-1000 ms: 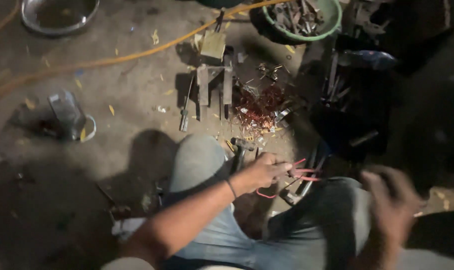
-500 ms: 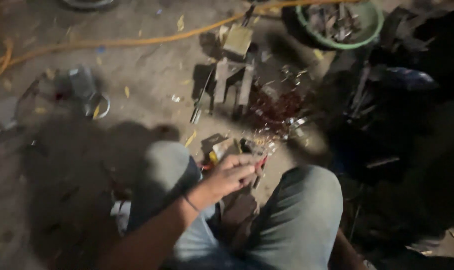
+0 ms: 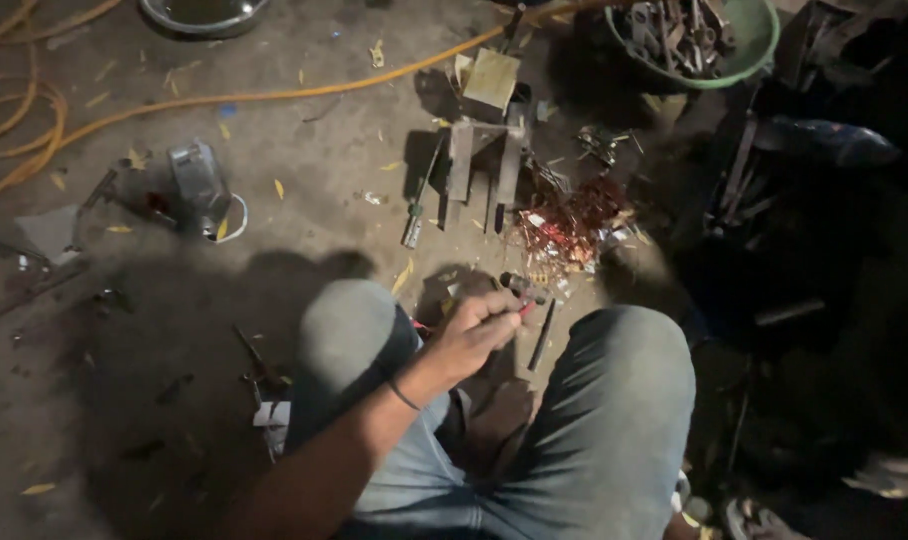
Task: The person sits on the ground and strips insulation from scrap electrical wire by hand, pulling the insulation off and collecting bare copper wire into a pile on the ground. Later they use pliers to help strip and cut the wire, adding the recovered copper to the pile.
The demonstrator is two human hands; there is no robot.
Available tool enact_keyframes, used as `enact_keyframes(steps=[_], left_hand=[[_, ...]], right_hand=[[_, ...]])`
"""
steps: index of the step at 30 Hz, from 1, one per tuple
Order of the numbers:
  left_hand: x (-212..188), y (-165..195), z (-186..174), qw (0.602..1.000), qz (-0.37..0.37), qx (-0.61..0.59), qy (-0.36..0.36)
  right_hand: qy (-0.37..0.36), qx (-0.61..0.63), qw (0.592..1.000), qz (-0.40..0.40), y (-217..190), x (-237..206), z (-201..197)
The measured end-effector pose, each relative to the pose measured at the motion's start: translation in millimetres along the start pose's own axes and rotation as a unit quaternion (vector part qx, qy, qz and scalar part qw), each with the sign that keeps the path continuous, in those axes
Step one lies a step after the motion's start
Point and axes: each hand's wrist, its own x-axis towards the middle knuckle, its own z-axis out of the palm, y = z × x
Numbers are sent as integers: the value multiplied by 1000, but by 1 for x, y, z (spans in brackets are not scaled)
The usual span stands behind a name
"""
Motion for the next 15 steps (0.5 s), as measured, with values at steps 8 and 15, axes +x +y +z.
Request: enact_keyframes(steps=[8,15], left_hand=[[-52,64,-14,994,-7,-101,-28],[-87,121,-5,985,61,-108,-122]], right_hand=[[112,407,887,-188,23,-47,-34],[123,308,775,-538,-36,-178,-82]])
